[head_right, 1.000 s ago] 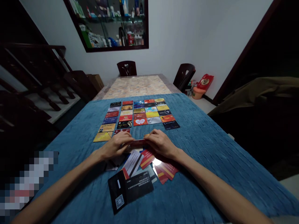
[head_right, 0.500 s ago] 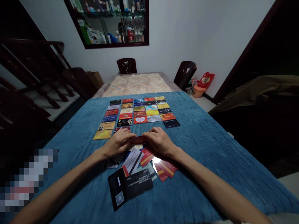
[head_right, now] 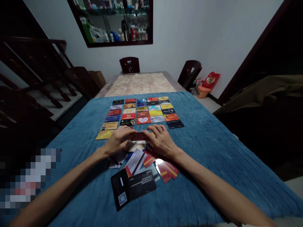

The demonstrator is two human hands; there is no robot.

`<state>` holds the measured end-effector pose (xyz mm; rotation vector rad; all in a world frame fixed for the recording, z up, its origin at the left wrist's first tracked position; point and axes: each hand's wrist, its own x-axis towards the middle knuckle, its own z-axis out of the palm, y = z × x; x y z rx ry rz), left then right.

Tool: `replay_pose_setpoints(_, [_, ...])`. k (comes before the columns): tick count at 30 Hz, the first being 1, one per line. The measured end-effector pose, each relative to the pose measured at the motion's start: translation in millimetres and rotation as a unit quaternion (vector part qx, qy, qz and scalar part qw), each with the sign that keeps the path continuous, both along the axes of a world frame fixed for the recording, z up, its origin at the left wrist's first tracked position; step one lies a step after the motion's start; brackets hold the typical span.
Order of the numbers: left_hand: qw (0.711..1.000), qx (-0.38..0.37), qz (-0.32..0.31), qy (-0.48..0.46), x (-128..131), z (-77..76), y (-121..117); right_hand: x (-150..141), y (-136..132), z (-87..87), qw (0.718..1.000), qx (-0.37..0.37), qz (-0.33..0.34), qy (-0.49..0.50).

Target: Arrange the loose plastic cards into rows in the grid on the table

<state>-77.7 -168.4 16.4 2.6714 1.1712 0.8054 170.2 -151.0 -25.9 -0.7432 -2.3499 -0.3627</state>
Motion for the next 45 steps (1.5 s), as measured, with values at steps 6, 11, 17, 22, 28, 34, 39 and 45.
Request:
replay_pose_setpoints(6, [1.0, -0.002, -0.002, -0.017, -1, 0.9, 1, -3, 2, -1.4, 1.0, 0.015, -0.006, 0.011])
replay_pose_setpoints(11, [1.0, 0.021, -0.003, 0.001, -2, 0.3, 3, -5, 1, 0.6, 0.999, 0.032, -0.023, 0.016])
replay_pose_setpoints(17, [0.994, 0.1, 0.007, 0.035, -1, -3.2, 2, -6, -1, 3.5, 0.998, 0.047, -0.023, 0.032])
replay_pose_setpoints(22, [0.986, 0.156, 0.01, 0.064, 1, -5.8, 1, -7, -2, 5.7, 0.997, 0.066, -0.034, 0.032])
replay_pose_setpoints(28, [0.972, 0.217, 0.018, 0.092, 1, -11.4, 0, -9, -3, 11.2, 0.994, 0.096, -0.023, 0.042])
replay_pose_setpoints(34, [0.957, 0.258, 0.037, 0.127, -1, -16.4, 2, -11, 0, 13.7, 0.995, 0.094, -0.022, 0.038])
replay_pose_setpoints(39, [0.955, 0.254, 0.039, 0.148, -6, -8.2, 2, -15, 6, 19.1, 0.997, 0.068, -0.008, 0.023])
replay_pose_setpoints(45, [0.946, 0.27, 0.056, 0.171, -19, 6.7, 3, -26, 23, 22.9, 1.0, 0.023, 0.013, 0.008])
